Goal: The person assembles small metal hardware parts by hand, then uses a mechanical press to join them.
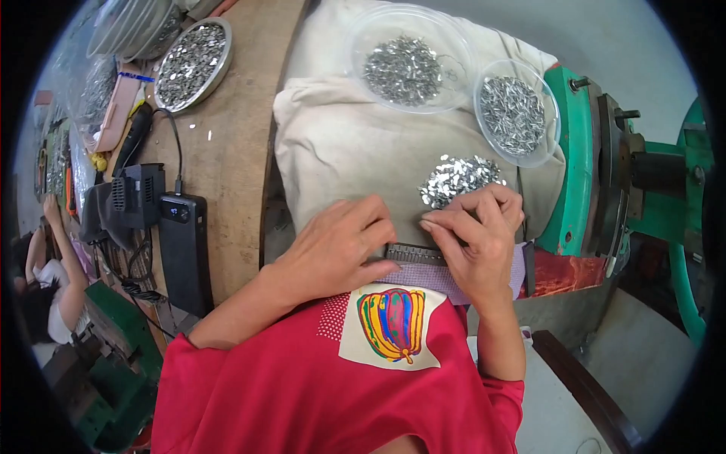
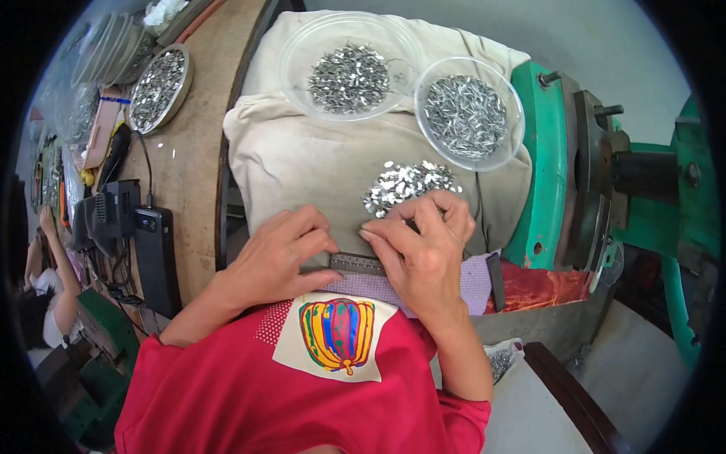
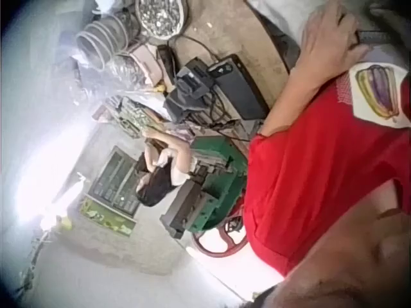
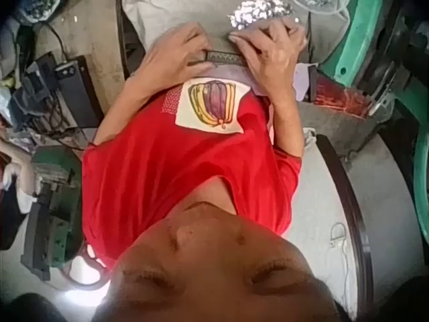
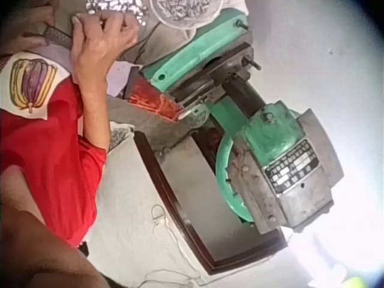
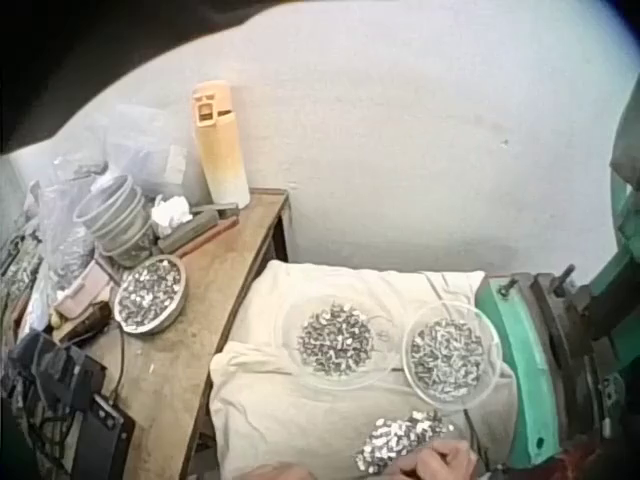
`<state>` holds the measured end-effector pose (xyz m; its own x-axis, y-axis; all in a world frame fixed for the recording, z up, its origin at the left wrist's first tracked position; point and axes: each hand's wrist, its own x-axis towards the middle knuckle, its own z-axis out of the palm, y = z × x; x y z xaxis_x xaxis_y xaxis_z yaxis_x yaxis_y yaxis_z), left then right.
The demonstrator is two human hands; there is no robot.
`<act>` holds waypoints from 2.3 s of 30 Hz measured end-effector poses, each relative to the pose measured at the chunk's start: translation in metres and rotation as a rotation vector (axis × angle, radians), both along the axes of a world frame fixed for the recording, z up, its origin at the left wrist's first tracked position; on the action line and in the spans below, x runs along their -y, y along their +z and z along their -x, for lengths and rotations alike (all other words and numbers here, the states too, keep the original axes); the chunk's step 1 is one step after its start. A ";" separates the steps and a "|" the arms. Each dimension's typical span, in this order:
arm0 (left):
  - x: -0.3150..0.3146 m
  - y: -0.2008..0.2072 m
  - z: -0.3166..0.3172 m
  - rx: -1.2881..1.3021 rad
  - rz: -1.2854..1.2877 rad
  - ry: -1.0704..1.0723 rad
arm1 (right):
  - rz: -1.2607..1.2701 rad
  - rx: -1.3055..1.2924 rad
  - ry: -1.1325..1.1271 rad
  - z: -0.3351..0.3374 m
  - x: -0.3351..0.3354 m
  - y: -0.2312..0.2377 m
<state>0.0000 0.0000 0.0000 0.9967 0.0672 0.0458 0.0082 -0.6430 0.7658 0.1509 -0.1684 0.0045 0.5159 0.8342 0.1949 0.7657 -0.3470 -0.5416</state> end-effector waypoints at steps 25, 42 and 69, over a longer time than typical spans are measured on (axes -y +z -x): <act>-0.012 0.004 0.000 -0.098 0.036 0.039 | 0.069 -0.234 0.041 0.022 -0.011 0.006; -0.011 -0.002 0.003 -0.025 0.014 0.032 | 0.143 -0.138 0.058 0.022 -0.008 0.010; -0.012 0.003 0.002 -0.078 0.015 0.011 | 0.156 -0.156 0.079 0.013 -0.006 0.012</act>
<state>-0.0015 0.0117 0.0027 0.9964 0.0783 -0.0333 0.0754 -0.6310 0.7721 0.1377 -0.1623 0.0162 0.4614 0.8870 -0.0171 0.7048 -0.3782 -0.6002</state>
